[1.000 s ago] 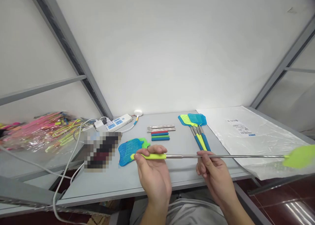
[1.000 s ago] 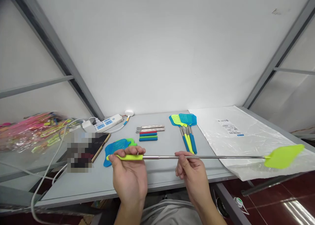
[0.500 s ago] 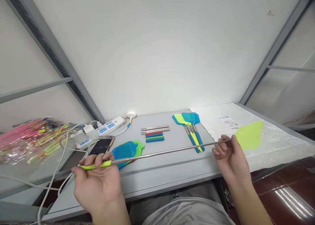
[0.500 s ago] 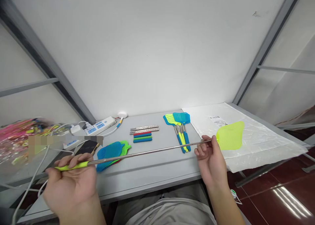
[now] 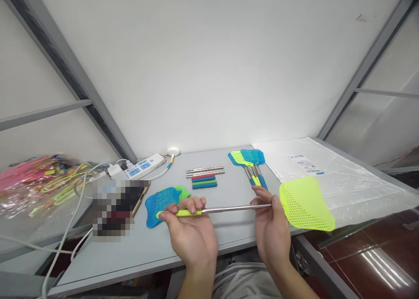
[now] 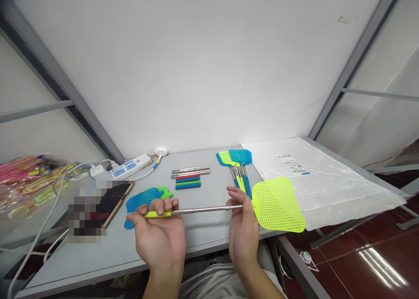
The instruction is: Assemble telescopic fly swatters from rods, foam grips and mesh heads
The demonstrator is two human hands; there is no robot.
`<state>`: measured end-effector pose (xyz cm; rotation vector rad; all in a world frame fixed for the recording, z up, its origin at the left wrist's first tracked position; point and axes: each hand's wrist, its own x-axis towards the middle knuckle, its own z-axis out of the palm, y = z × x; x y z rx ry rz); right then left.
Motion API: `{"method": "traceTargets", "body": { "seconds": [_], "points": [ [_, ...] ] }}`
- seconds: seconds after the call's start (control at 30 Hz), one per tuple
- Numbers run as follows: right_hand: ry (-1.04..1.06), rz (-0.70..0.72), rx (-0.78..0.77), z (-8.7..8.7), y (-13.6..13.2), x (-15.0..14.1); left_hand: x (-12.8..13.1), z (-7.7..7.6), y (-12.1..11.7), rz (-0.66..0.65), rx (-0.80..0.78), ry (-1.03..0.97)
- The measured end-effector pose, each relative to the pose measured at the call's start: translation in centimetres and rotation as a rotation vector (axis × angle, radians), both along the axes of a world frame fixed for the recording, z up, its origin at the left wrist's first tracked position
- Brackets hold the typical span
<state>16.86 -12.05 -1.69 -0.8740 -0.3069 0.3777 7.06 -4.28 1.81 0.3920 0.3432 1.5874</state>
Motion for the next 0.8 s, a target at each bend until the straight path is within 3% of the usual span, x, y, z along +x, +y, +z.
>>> {"method": "traceTargets", "body": {
  "seconds": [0.17, 0.23, 0.33, 0.5, 0.63, 0.8],
  "points": [
    [0.014, 0.245, 0.049, 0.0, -0.7, 0.3, -2.6, 1.3, 0.9, 0.044, -0.016, -0.104],
    [0.070, 0.187, 0.092, 0.1, -1.2, 1.2, -3.8, 1.9, 1.9, 0.089, -0.035, -0.139],
    [0.184, -0.026, 0.004, 0.6, -2.1, 3.1, -5.1, 2.5, 3.1, 0.113, -0.048, -0.191],
    [0.159, -0.063, -0.129, 2.8, -2.1, 4.8, -5.4, 2.2, 3.4, 0.043, -0.075, -0.270],
    [0.202, -0.267, -0.127, 3.6, -0.8, 2.6, -4.1, 1.6, 2.3, 0.078, -0.034, -0.269],
    [0.221, -0.257, -0.229, 3.0, 0.7, -2.4, -2.3, 1.5, -0.1, 0.065, 0.030, -0.196]
  ]
}}
